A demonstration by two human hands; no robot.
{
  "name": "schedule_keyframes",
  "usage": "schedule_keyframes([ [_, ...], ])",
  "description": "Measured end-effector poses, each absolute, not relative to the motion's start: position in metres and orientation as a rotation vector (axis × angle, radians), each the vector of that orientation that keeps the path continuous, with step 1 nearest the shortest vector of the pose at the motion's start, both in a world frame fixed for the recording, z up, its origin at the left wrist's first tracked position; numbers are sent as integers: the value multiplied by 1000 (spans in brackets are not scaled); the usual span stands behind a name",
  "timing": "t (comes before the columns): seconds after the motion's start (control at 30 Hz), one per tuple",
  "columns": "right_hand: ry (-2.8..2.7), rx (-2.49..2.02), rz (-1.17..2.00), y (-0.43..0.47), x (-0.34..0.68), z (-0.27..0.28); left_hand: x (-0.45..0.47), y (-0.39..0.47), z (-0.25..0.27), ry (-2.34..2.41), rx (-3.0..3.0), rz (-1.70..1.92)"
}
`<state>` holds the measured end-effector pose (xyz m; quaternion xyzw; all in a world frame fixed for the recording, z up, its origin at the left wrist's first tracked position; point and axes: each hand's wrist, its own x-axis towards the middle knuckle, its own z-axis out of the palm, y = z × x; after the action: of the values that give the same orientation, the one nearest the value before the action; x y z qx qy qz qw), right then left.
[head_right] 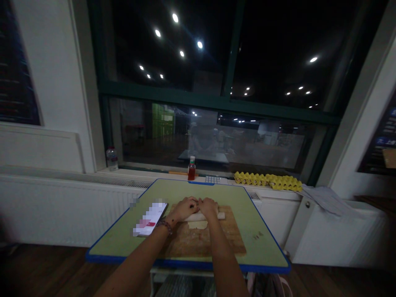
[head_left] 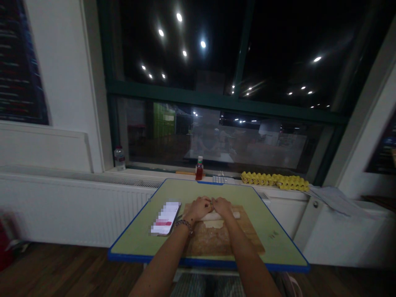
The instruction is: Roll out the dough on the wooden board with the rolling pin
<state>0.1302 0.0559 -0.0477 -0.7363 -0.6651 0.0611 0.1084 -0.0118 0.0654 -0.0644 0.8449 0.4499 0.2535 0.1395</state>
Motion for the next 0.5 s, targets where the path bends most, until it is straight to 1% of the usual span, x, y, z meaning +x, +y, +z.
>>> schedule_keyframes([
  [0.13, -1970, -2160, 171, 54, 129, -46, -9, 62, -63, 1344, 2460, 723],
  [0.5, -1955, -2172, 191, 55, 131, -47, -11, 77, -70, 1075, 2500, 784],
])
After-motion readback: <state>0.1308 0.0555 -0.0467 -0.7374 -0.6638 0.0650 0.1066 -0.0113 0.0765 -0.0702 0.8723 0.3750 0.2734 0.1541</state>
